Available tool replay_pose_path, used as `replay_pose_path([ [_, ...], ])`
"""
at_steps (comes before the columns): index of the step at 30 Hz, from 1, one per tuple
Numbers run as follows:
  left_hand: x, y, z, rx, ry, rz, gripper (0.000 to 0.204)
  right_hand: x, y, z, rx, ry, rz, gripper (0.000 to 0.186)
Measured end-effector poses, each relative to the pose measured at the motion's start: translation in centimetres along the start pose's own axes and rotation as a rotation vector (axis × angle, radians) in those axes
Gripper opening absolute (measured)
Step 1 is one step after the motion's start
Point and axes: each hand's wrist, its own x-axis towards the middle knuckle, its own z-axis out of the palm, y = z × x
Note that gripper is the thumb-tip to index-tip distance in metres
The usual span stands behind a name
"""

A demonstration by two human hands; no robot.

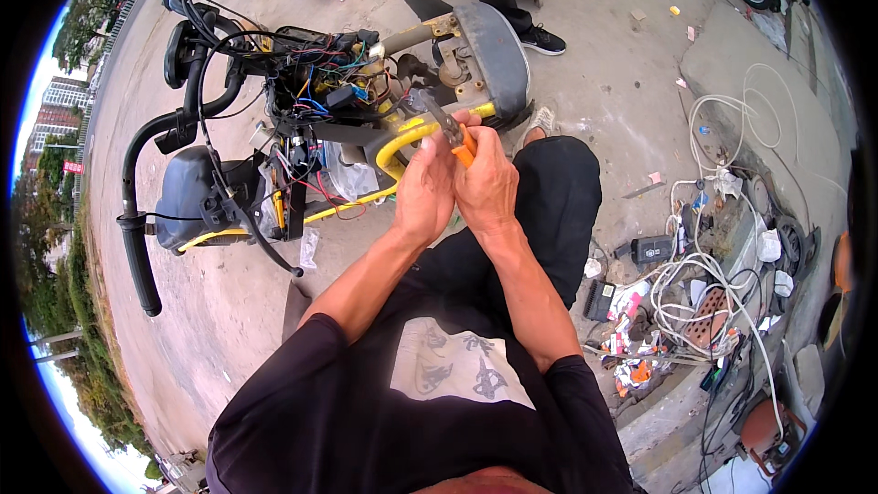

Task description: The person repairs the wiring of a yellow electric scooter. They use pliers to strip wires, a screwdriver to adjust a small black component, and electrical tape to insulate connections.

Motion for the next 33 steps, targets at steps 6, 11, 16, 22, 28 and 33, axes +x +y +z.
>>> replay_pose_path([
  [6, 0.3, -0.5, 0.1, -0.042, -0.001, -0.017, 0.065, -0.2, 1.0, 0.4, -0.098, 0.049, -0.085, 0.03],
  [11, 0.6, -2.1, 0.7, 0.103, 0.0, 0.063, 0.065, 0.0, 1.7, 0.0, -0.105, 0.103, -0.109, 0.03],
  [16, 1.2, -2.9, 1.2, 0.141, -0.047, 0.075, 0.065, 0.2, 2.6, -0.2, -0.09, 0.116, -0.061, 0.037],
  [22, 1.7, -1.9, 0.9, 0.194, -0.076, 0.057, 0.064, 0.5, 2.5, 0.3, -0.003, 0.051, -0.011, 0.044],
  [28, 4.9, 2.3, -2.0, 0.893, 0.037, 0.228, 0.051, -0.8, 4.9, 2.2, 0.487, -0.009, 0.268, 0.056],
  [33, 12.7, 11.6, -3.7, 1.905, 0.337, 0.669, 0.028, -1.0, 7.0, 1.3, 0.642, -0.001, 0.442, 0.062],
])
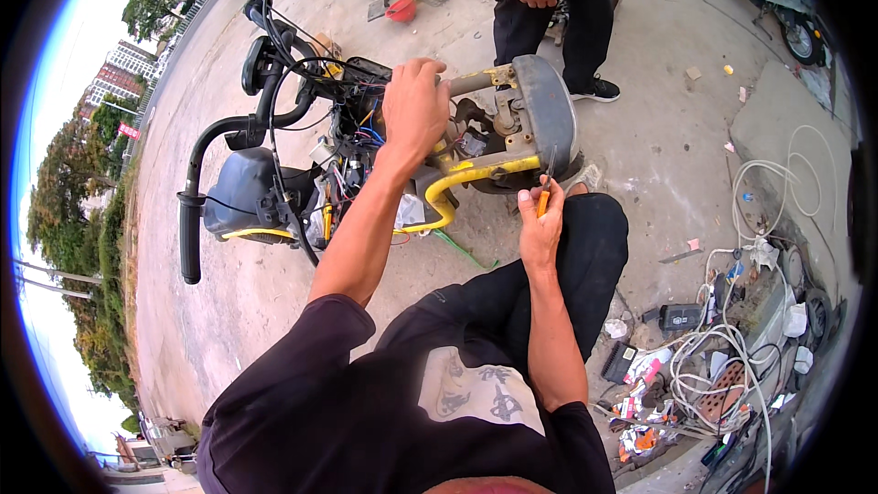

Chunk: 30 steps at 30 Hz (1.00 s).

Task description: The person repairs the wiring of a yellow electric scooter. They use pliers to strip wires, a screwdriver to adjust a small black component, and electrical tape to insulate connections.

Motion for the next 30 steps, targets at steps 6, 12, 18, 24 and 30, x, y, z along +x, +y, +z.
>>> replay_pose_path([
  [6, 7.5, -6.0, 1.8, 0.6, -0.421, -0.177, 0.036, 0.1, 0.7, -0.7, 0.078, -0.11, 0.068, 0.071],
  [12, 9.0, -8.3, 2.4, 0.556, -0.531, -0.301, 0.034, -0.1, -0.5, -1.6, 0.208, -0.192, 0.099, 0.065],
  [18, 6.6, -7.5, 1.7, 0.247, -0.363, -0.242, 0.026, 0.4, -1.2, -1.7, 0.266, -0.295, 0.168, 0.07],
  [24, 3.5, -6.0, 0.3, 0.034, -0.034, -0.103, 0.02, 1.4, -4.5, 0.7, 0.045, -0.376, 0.082, 0.064],
  [30, 2.1, -4.9, -0.4, -0.261, 0.091, -0.17, 0.015, 3.1, -8.2, 4.4, -0.031, -0.451, 0.003, 0.065],
])
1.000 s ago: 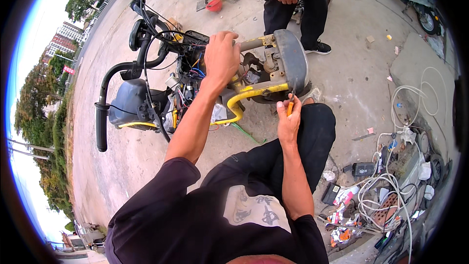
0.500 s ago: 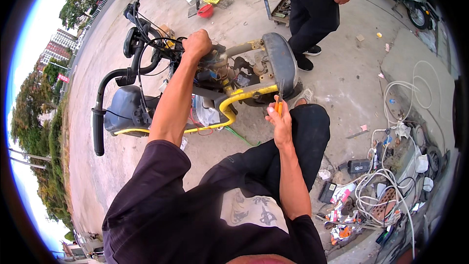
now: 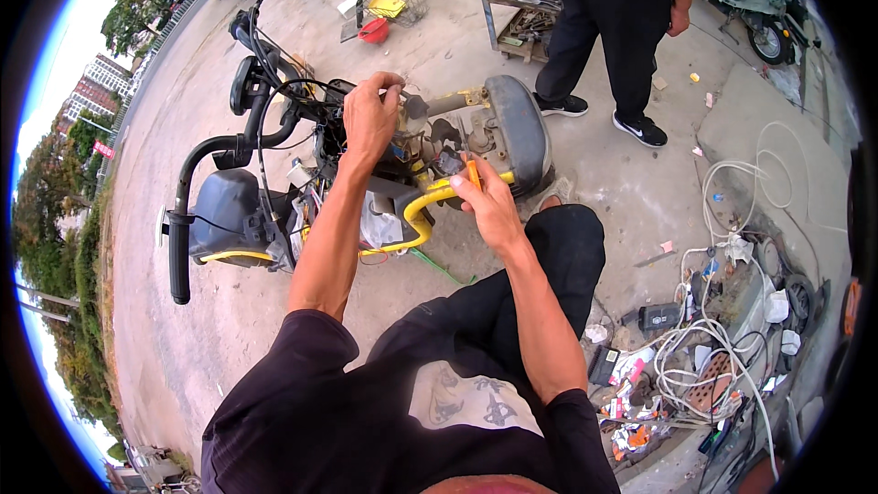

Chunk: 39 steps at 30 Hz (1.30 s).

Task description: The person repairs the wiring of a yellow electric scooter. They use pliers to strip wires, a screwdriver to adjust a small black component, and electrical tape to insulate connections.

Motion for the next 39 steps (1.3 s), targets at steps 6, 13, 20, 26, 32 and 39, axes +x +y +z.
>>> replay_pose_path([
  [6, -1.8, -0.4, -0.5, -0.107, 0.069, -0.036, 0.015, 2.3, -5.5, 2.6, 0.398, -0.218, 0.351, 0.056],
  [13, -3.3, 0.2, -0.5, -0.158, 0.132, -0.028, 0.013, 4.0, -6.0, 3.7, 0.397, -0.247, 0.498, 0.045],
  [20, -4.1, 0.5, -1.5, -0.226, 0.099, 0.181, 0.013, 5.4, -7.4, 3.8, 0.282, -0.232, 0.534, 0.047],
  [26, -4.3, 0.0, -1.9, -0.226, 0.109, 0.217, 0.013, 5.8, -7.7, 3.8, 0.216, -0.253, 0.536, 0.047],
  [32, -4.4, 0.1, -1.6, -0.307, 0.1, 0.173, 0.01, 6.0, -8.0, 3.3, 0.172, -0.266, 0.523, 0.035],
  [39, -4.3, 0.2, -2.1, -0.347, 0.039, 0.127, 0.012, 6.2, -8.1, 3.0, 0.114, -0.283, 0.534, 0.043],
])
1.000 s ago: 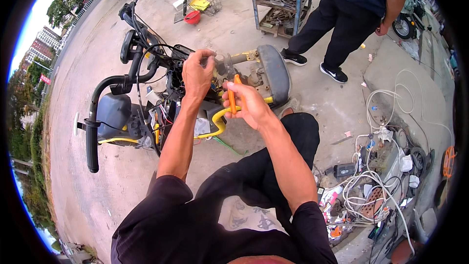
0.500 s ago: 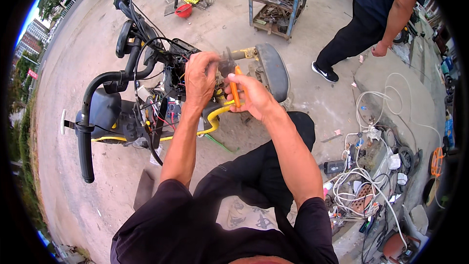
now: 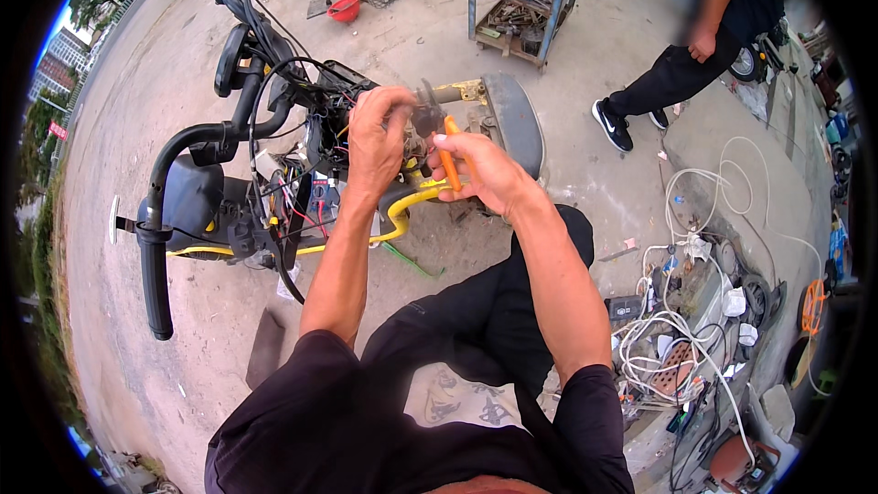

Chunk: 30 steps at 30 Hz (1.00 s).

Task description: The person repairs the wiring of a yellow electric scooter. They use pliers to strip wires, a screwdriver to adjust a small black component, and electrical tape to insulate connections.

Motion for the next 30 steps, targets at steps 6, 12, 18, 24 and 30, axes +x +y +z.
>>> replay_pose_path([
  [6, 0.1, -0.1, -0.1, -0.004, -0.003, 0.033, 0.01, 0.0, -0.3, 0.2, -0.017, 0.006, -0.031, 0.038],
  [12, 0.2, 0.0, -0.3, 0.015, -0.025, 0.029, 0.01, 1.1, 0.3, -0.9, -0.012, -0.063, -0.081, 0.027],
  [18, 0.0, -0.3, -0.1, -0.073, 0.009, -0.148, 0.012, 1.2, 1.3, 0.2, -0.361, 0.276, -0.374, 0.038],
  [24, -0.1, -0.8, 0.1, -0.167, 0.027, -0.317, 0.015, -0.9, 0.5, 1.2, -0.959, 0.57, -0.612, 0.053],
  [30, 0.2, -0.5, 0.1, -0.197, 0.065, -0.257, 0.012, -1.7, -0.9, 2.5, -1.121, 0.525, -0.489, 0.054],
])
